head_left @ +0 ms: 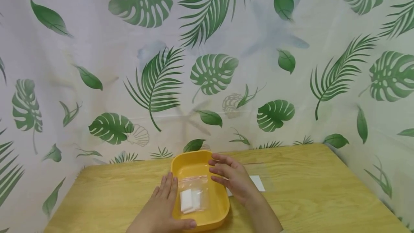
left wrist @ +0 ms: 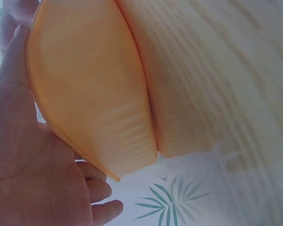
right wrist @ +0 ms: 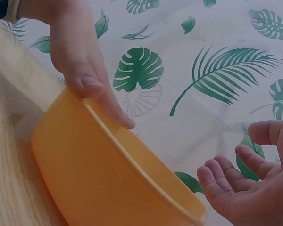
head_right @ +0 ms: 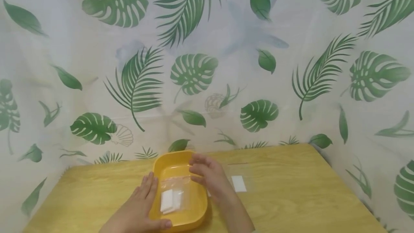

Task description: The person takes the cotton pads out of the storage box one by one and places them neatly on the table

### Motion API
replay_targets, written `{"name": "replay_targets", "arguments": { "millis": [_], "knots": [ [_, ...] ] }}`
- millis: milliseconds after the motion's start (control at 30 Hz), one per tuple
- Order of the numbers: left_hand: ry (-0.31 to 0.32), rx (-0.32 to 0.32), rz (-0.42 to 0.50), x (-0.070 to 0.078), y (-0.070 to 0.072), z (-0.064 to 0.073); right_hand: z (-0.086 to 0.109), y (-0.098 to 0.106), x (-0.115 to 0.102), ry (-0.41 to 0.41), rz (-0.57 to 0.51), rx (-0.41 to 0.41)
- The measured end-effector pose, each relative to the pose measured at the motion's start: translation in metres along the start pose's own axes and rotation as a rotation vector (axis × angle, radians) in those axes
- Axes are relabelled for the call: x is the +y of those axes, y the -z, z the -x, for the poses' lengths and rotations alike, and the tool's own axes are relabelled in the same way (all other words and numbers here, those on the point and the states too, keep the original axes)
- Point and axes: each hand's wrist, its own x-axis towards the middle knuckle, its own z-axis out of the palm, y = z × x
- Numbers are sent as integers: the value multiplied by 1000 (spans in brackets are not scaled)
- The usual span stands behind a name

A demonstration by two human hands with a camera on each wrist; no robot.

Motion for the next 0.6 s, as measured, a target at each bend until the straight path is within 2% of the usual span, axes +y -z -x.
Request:
{"name": "replay_targets", "arguments": {
  "millis": [233,600],
  "knots": [
    [-6,0,7,2,0,-2,-4,-1,5,-45,-13,12],
    [10,-2,-1,2,2,0,-5,-14,12,-86,-37,-27]
  ]
}}
